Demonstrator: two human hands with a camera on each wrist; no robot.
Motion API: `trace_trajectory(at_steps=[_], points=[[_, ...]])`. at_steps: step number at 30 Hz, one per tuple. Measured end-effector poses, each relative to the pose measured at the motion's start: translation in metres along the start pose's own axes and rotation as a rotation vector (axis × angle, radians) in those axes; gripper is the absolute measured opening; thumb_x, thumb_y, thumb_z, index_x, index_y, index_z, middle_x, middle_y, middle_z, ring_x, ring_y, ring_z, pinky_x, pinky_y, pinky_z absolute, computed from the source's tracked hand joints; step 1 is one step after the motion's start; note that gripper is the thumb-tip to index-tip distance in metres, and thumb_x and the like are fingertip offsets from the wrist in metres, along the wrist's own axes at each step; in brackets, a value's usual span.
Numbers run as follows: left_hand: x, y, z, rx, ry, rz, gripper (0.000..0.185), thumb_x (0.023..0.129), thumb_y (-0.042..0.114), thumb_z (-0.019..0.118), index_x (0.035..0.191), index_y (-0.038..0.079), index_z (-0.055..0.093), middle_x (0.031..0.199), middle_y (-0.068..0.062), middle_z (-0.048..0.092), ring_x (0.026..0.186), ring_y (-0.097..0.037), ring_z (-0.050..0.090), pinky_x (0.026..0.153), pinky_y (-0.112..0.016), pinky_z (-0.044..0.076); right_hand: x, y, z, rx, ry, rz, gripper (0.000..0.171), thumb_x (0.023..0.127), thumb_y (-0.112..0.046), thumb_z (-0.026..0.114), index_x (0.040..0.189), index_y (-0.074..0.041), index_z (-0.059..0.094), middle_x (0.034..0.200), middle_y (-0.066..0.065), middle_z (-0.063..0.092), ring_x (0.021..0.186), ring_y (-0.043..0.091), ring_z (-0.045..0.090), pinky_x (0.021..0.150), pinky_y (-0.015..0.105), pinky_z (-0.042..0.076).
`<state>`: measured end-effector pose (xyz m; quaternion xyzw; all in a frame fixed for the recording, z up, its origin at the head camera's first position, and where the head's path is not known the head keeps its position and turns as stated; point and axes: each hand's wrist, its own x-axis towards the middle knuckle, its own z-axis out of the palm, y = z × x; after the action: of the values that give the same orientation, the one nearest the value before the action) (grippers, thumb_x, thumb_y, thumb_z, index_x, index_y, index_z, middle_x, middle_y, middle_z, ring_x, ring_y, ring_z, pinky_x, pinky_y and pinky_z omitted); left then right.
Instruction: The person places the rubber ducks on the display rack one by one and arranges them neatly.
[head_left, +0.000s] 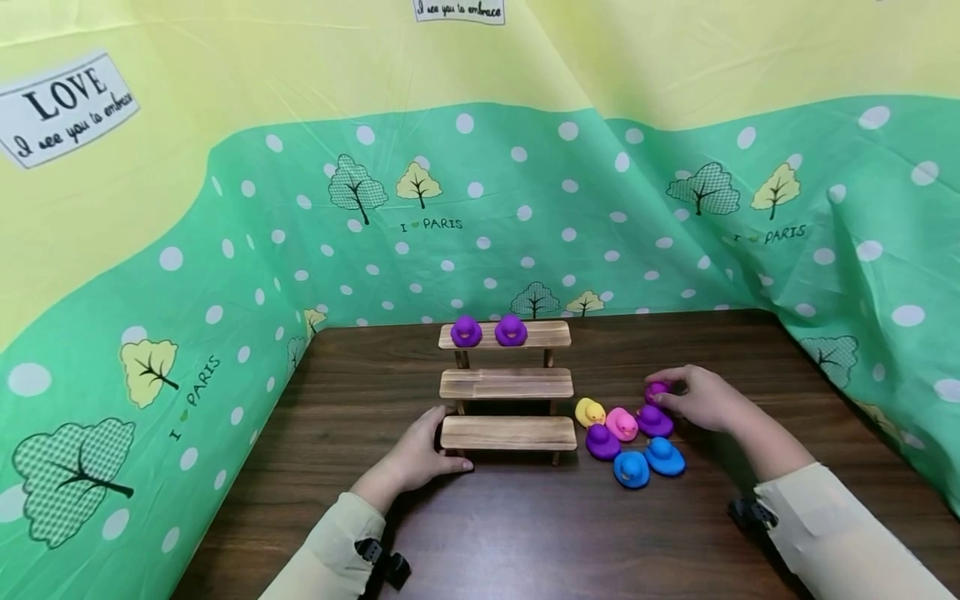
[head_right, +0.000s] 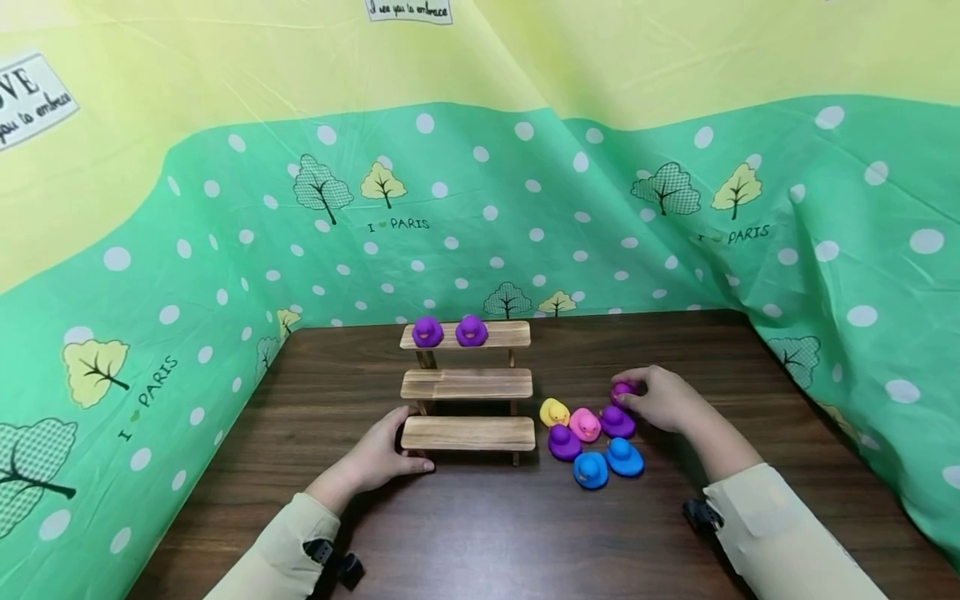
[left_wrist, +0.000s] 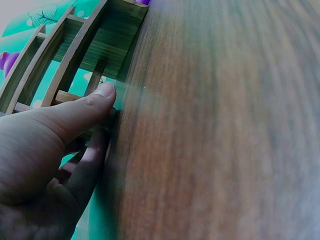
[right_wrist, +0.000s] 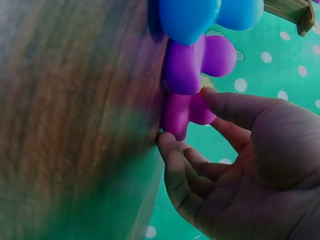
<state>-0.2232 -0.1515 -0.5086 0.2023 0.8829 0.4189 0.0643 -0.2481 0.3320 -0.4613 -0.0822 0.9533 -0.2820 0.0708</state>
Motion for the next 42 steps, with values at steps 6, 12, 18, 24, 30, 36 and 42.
trace_trajectory(at_steps=[6,12,18,24,30,36,42], points=[[-0.0004,-0.0008,0.0002,0.019,-0.001,-0.002,0.081,0.076,0.029,0.097,0.142,0.012,0.054,0.129,-0.004,0.059,0.114,-0.021,0.060,0.102,-0.047,0.048,0.0005,0.0024,0.0051,-0.001,0.031,0.012,0.038,0.098,-0.026,0.076,0.129,-0.005,0.071,0.121,0.026,0.063,0.080,0.025,0.058,0.060,0.037,0.048],[-0.0001,-0.0001,0.0004,0.013,0.003,0.001,0.081,0.076,0.028,0.098,0.142,0.012,0.055,0.129,-0.005,0.059,0.114,-0.021,0.060,0.102,-0.047,0.048,0.0000,0.0011,0.0052,-0.003,0.035,0.021,0.034,0.097,-0.021,0.076,0.127,-0.005,0.072,0.120,0.025,0.063,0.079,0.026,0.058,0.060,0.036,0.050],[-0.0008,0.0012,0.0003,0.001,0.005,0.004,0.080,0.076,0.028,0.098,0.142,0.011,0.055,0.129,-0.006,0.059,0.115,-0.022,0.060,0.102,-0.048,0.047,-0.0009,-0.0008,0.0053,-0.029,0.050,0.033,0.038,0.096,-0.021,0.078,0.128,-0.003,0.068,0.121,0.026,0.063,0.088,0.030,0.060,0.069,0.039,0.052],[-0.0015,0.0015,0.0001,0.002,0.005,0.001,0.081,0.076,0.028,0.098,0.142,0.010,0.054,0.131,-0.006,0.059,0.116,-0.023,0.060,0.104,-0.048,0.047,-0.0002,-0.0005,0.0057,0.001,0.052,0.056,0.035,0.096,-0.021,0.077,0.124,-0.003,0.064,0.115,0.023,0.062,0.073,0.023,0.059,0.062,0.038,0.051],[-0.0011,0.0013,-0.0001,0.002,0.002,0.002,0.079,0.076,0.028,0.097,0.141,0.011,0.055,0.128,-0.005,0.059,0.114,-0.022,0.060,0.102,-0.047,0.048,0.0001,0.0009,0.0065,0.013,0.053,0.053,0.032,0.096,-0.021,0.077,0.120,-0.004,0.064,0.105,0.018,0.064,0.067,0.020,0.059,0.059,0.037,0.051],[0.0001,0.0007,-0.0002,0.004,0.000,0.000,0.079,0.076,0.027,0.097,0.141,0.011,0.055,0.128,-0.005,0.059,0.114,-0.022,0.060,0.102,-0.047,0.047,0.0006,0.0019,0.0061,0.008,0.064,0.041,0.031,0.096,-0.021,0.078,0.118,-0.005,0.066,0.107,0.019,0.064,0.069,0.021,0.059,0.060,0.037,0.050],[0.0006,-0.0007,0.0003,0.007,-0.001,-0.003,0.078,0.076,0.027,0.098,0.140,0.011,0.055,0.128,-0.004,0.059,0.114,-0.022,0.060,0.103,-0.047,0.047,-0.0004,0.0033,0.0057,0.033,0.060,0.040,0.033,0.096,-0.021,0.078,0.121,-0.003,0.065,0.110,0.021,0.064,0.069,0.020,0.060,0.060,0.037,0.052]])
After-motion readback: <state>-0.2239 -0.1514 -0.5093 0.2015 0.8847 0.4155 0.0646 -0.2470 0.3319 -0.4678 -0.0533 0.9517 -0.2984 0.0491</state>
